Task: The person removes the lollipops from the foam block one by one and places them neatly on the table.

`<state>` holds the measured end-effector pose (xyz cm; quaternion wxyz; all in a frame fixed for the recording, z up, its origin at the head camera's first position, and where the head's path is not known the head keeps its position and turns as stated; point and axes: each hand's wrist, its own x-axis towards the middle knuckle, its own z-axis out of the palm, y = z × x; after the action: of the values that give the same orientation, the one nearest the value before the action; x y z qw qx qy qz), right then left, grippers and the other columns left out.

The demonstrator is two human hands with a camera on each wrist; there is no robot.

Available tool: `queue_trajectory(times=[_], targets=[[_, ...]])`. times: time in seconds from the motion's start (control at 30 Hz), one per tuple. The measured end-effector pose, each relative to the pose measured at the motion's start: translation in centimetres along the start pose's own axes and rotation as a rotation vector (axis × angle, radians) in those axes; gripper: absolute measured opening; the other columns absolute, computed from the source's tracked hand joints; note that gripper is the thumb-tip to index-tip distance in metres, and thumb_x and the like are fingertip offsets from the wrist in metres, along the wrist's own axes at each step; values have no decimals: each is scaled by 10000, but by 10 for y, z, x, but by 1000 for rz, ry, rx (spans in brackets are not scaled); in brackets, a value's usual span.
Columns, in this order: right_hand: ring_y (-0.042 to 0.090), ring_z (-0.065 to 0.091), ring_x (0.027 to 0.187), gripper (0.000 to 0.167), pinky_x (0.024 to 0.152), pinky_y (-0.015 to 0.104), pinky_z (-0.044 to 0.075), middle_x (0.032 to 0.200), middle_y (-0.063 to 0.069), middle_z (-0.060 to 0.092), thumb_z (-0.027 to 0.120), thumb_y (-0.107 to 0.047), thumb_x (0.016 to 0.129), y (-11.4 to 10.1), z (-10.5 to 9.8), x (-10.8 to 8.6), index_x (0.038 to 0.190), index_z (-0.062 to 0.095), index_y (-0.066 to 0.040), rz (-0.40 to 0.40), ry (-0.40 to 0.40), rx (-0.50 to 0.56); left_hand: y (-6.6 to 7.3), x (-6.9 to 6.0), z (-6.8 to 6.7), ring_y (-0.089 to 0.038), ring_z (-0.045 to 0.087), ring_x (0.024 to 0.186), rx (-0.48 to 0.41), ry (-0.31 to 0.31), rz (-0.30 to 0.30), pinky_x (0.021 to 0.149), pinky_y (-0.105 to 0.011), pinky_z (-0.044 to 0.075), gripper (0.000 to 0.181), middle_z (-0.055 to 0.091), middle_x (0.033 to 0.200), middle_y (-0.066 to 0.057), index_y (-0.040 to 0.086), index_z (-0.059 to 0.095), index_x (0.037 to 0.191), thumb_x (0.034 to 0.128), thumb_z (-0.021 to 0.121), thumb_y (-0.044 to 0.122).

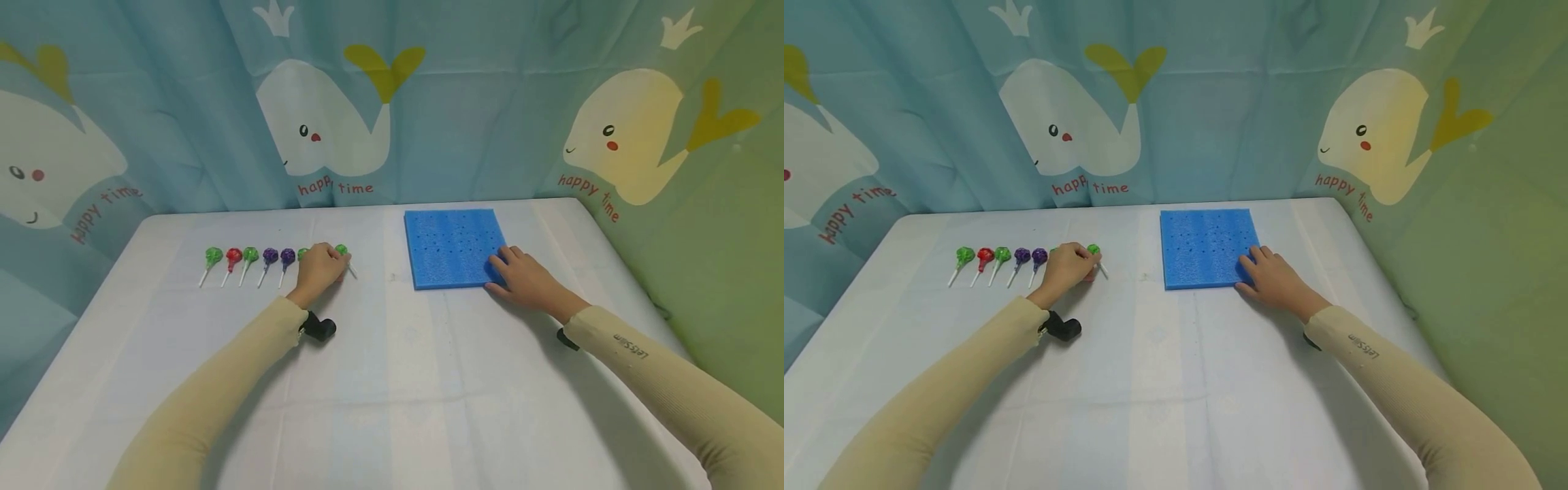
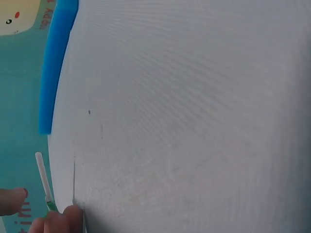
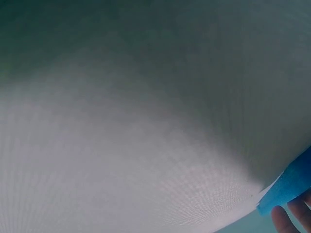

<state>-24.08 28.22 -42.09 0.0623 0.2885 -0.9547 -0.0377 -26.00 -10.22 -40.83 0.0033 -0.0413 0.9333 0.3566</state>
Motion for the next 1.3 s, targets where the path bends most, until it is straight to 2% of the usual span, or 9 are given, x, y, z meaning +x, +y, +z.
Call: queue_trajectory(times=[0.17, 0.33, 0.43, 0.57, 0.7, 0.83, 1.03, 1.3], targets=[[373, 521, 998, 492, 832, 515, 492, 1111, 242, 510, 636, -350, 878, -1, -1, 0, 1169, 520, 30, 0, 0, 0, 3, 1, 1, -214, 562, 717, 32, 33, 9, 579, -273, 426, 327, 654, 895, -145, 20, 575, 1006, 876, 641, 313], [380, 521, 1002, 498, 832, 518, 492, 1116, 250, 510, 634, -354, 878, -1, -2, 1, 1171, 517, 31, -3, 2, 5, 6, 4, 3, -221, 516, 668, 76, 56, 39, 544, -300, 401, 433, 635, 817, -170, -7, 494, 1088, 828, 708, 265], [387, 521, 1014, 504, 837, 524, 491, 1126, 254, 510, 633, -356, 879, -1, -3, 2, 1176, 514, 33, -2, -2, 5, 8, 5, 4, -239, 533, 679, 100, 62, 58, 557, -324, 420, 455, 650, 829, -193, -3, 476, 1129, 810, 730, 198], [388, 517, 1025, 510, 843, 523, 492, 1132, 255, 506, 628, -362, 883, -1, -3, 2, 1184, 512, 33, 7, -11, 5, 9, 5, 3, -261, 579, 718, 119, 55, 94, 607, -352, 464, 427, 668, 865, -205, -8, 491, 1156, 801, 708, 94], [386, 516, 1021, 514, 842, 521, 494, 1130, 257, 505, 629, -356, 883, 0, -3, 3, 1190, 511, 39, 9, -12, 3, 7, 4, 1, -251, 583, 697, 108, 44, 116, 578, -323, 453, 380, 667, 846, -192, -15, 519, 1151, 799, 654, 31], [382, 516, 1013, 514, 841, 517, 496, 1127, 256, 505, 632, -355, 881, -1, -4, 2, 1188, 511, 39, 9, -13, 0, 4, 2, 0, -250, 577, 710, 74, 30, 100, 580, -316, 454, 370, 672, 889, -206, -26, 530, 1160, 805, 622, 20], [386, 514, 1022, 524, 847, 518, 492, 1132, 258, 503, 631, -362, 880, -1, -3, 2, 1193, 511, 42, 9, -24, -5, -1, -2, -2, -295, 595, 814, 47, 16, 56, 709, -393, 509, 353, 657, 1008, -220, -35, 541, 1147, 805, 611, 23], [389, 515, 1023, 520, 843, 522, 490, 1129, 260, 503, 628, -357, 883, 0, -1, 0, 1194, 508, 42, 5, -25, -11, -6, -5, -2, -321, 642, 869, 46, 32, 69, 758, -425, 519, 392, 680, 954, -225, -41, 536, 1169, 803, 653, 37]])
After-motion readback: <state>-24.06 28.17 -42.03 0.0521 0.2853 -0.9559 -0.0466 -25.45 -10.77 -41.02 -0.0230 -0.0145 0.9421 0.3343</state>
